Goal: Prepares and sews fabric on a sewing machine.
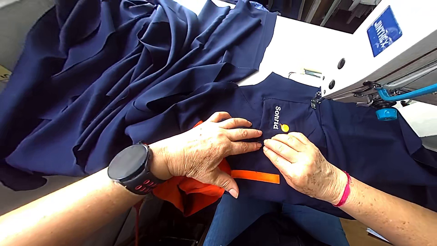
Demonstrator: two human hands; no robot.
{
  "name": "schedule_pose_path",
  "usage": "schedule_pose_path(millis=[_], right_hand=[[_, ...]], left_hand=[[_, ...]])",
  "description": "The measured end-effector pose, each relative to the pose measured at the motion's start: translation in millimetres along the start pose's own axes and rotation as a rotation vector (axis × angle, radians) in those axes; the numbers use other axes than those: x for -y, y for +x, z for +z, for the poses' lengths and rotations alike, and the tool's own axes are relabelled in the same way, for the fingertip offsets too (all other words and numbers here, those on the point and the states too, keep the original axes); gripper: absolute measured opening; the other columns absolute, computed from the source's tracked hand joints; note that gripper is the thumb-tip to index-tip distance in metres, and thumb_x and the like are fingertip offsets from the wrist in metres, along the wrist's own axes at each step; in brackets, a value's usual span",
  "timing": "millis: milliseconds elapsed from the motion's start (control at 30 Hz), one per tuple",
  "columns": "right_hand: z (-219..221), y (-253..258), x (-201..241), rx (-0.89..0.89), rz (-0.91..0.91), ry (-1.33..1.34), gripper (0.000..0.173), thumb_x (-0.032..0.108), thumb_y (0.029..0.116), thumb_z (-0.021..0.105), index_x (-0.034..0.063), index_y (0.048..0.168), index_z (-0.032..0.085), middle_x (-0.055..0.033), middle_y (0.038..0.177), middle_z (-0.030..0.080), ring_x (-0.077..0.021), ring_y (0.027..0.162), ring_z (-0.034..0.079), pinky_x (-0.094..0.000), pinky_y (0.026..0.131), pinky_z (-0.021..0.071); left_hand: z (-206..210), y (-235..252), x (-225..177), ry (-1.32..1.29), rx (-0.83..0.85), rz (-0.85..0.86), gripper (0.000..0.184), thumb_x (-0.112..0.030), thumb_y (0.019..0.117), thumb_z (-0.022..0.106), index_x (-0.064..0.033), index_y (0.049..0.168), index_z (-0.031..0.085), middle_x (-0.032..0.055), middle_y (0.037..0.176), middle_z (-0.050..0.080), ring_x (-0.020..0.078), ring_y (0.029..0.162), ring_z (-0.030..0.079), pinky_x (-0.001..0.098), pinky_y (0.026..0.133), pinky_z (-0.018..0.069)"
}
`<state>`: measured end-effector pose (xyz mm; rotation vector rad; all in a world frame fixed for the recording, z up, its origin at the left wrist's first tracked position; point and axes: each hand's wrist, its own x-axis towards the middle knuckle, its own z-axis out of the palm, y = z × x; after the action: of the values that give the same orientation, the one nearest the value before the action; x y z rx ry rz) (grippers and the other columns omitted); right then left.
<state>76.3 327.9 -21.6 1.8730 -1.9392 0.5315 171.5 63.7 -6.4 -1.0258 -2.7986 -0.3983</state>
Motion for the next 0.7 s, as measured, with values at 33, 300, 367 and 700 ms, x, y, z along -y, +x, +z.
schedule_pose_path(millis=[33, 300, 367, 700], right_hand=[[1.6, -2.0, 1.0, -0.001, 0.009, 0.005, 0.025, 0.003, 0.0947, 0.054, 0.0064, 0.101, 0.078, -0.0084, 0.113, 0.077, -0.0231, 0.111, 0.07, -0.0369, 0.093, 0.0514], [-0.9, -1.6, 1.9, 0.023, 0.007, 0.034, 0.025, 0.002, 0.095, 0.054, 0.0036, 0.103, 0.077, -0.0119, 0.117, 0.076, -0.0257, 0.114, 0.07, -0.0373, 0.095, 0.0531], [-3.4, -1.1, -0.9, 0.023, 0.005, 0.045, 0.026, 0.001, 0.0944, 0.054, 0.0036, 0.104, 0.078, -0.0122, 0.117, 0.076, -0.0256, 0.113, 0.071, -0.0371, 0.095, 0.0538], [-8.7, -3.7, 16.5, 0.079, 0.104, -0.014, 0.029, 0.005, 0.0908, 0.055, 0.0076, 0.11, 0.077, -0.0106, 0.122, 0.074, -0.0271, 0.115, 0.068, -0.0429, 0.087, 0.0525]], left_hand=[[-0.8, 2.5, 0.7, -0.017, -0.019, -0.007, 0.084, -0.086, 0.0827, 0.039, -0.0263, 0.133, 0.069, -0.0019, 0.144, 0.062, 0.0219, 0.135, 0.053, 0.0518, 0.103, 0.042], [6.8, 65.3, 31.0, -0.026, -0.022, -0.13, 0.06, -0.04, 0.1079, 0.032, 0.0023, 0.143, 0.055, 0.0198, 0.152, 0.051, 0.0345, 0.144, 0.047, 0.0573, 0.117, 0.0327], [10.7, 70.3, 35.8, -0.031, -0.003, -0.142, 0.059, -0.039, 0.1045, 0.043, 0.0031, 0.144, 0.055, 0.0209, 0.154, 0.049, 0.0359, 0.144, 0.046, 0.058, 0.117, 0.032], [6.9, 62.6, 26.4, 0.032, 0.078, -0.211, 0.077, -0.056, 0.1005, 0.037, -0.0035, 0.156, 0.04, 0.0144, 0.165, 0.034, 0.0358, 0.154, 0.029, 0.0725, 0.116, 0.015]])
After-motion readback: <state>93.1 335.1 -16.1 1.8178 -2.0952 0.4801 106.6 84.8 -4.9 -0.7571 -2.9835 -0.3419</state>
